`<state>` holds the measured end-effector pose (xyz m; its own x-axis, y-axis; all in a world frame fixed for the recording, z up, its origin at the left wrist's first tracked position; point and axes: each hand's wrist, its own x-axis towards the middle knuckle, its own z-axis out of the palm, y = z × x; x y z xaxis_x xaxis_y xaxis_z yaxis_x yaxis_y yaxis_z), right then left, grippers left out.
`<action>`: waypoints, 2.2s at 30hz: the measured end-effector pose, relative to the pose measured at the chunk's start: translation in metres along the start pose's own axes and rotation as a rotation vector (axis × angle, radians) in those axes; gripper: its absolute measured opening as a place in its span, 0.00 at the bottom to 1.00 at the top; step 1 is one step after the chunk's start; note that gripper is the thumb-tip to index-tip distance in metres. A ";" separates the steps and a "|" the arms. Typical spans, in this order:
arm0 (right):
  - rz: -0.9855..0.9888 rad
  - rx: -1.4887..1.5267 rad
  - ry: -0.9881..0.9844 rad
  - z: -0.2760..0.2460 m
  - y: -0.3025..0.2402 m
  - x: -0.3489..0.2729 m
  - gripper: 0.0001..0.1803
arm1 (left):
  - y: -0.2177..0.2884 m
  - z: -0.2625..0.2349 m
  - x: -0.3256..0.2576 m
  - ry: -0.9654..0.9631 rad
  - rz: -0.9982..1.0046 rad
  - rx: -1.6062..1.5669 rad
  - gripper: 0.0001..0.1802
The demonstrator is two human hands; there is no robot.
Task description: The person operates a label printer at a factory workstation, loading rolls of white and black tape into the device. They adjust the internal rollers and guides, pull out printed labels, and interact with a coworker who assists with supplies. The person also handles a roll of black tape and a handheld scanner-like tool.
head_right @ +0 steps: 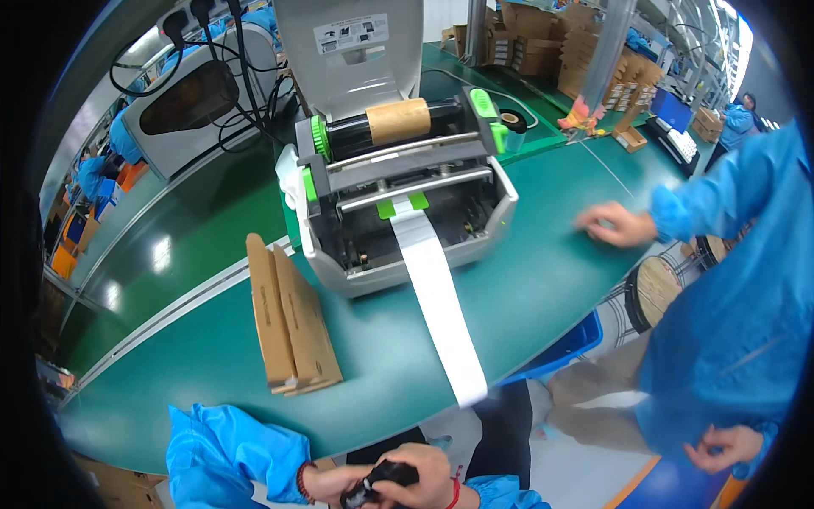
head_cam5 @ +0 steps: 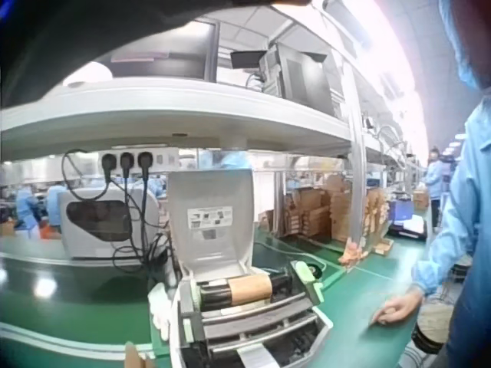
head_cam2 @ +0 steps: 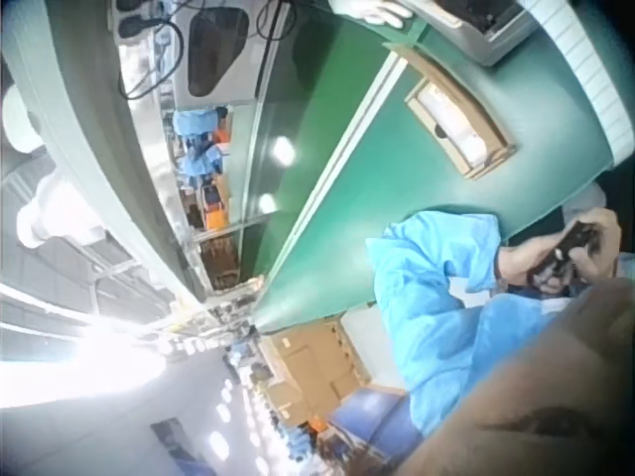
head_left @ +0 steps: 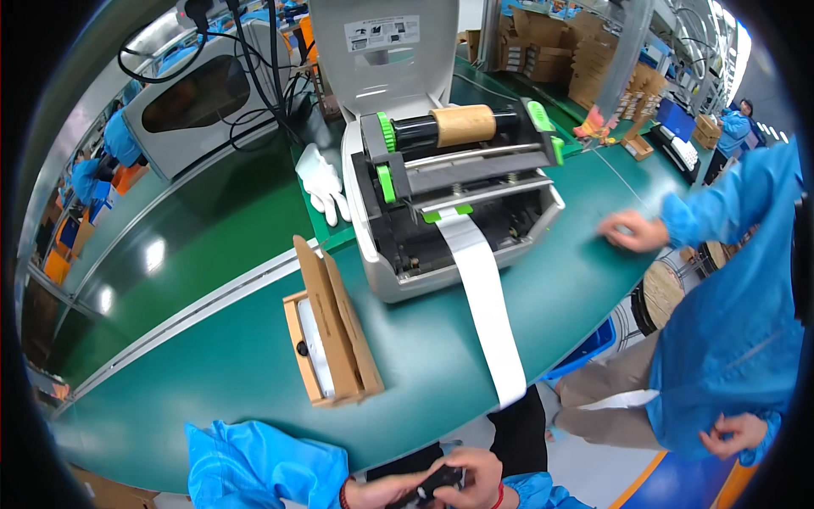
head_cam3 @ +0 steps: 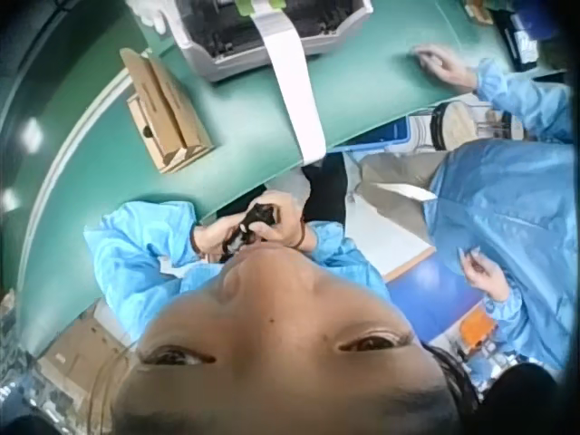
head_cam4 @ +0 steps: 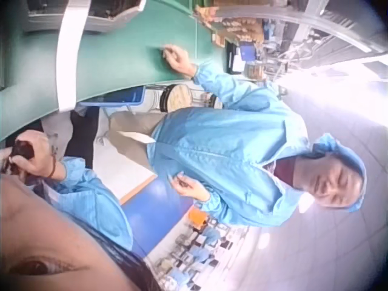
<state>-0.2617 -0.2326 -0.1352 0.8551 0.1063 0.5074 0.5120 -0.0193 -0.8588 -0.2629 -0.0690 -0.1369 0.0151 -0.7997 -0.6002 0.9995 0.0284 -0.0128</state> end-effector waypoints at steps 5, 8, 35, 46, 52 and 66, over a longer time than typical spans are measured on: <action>-0.061 0.149 -0.085 0.011 0.035 0.029 0.18 | 0.007 0.011 -0.010 -0.364 0.266 -0.505 0.22; -0.001 0.193 -0.225 0.015 0.043 0.036 0.13 | 0.022 0.010 -0.022 -0.376 0.271 -0.427 0.21; 0.239 -0.367 0.243 -0.005 -0.029 -0.038 0.11 | -0.010 -0.026 -0.040 -0.313 0.113 0.321 0.25; 0.564 -0.425 0.526 -0.153 -0.041 -0.054 0.08 | 0.016 -0.001 -0.028 -0.284 0.619 0.848 0.22; 0.611 -0.743 0.405 -0.208 0.005 0.015 0.16 | 0.028 0.027 -0.028 0.104 0.971 0.883 0.11; 0.101 1.068 0.632 -0.240 0.032 0.078 0.28 | 0.092 0.225 0.092 0.350 1.322 0.654 0.12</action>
<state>-0.1591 -0.4640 -0.1059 0.9278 -0.3512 0.1262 0.3724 0.8495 -0.3737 -0.1629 -0.2751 -0.0130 0.9714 -0.2321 -0.0509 0.1105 0.2516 0.9615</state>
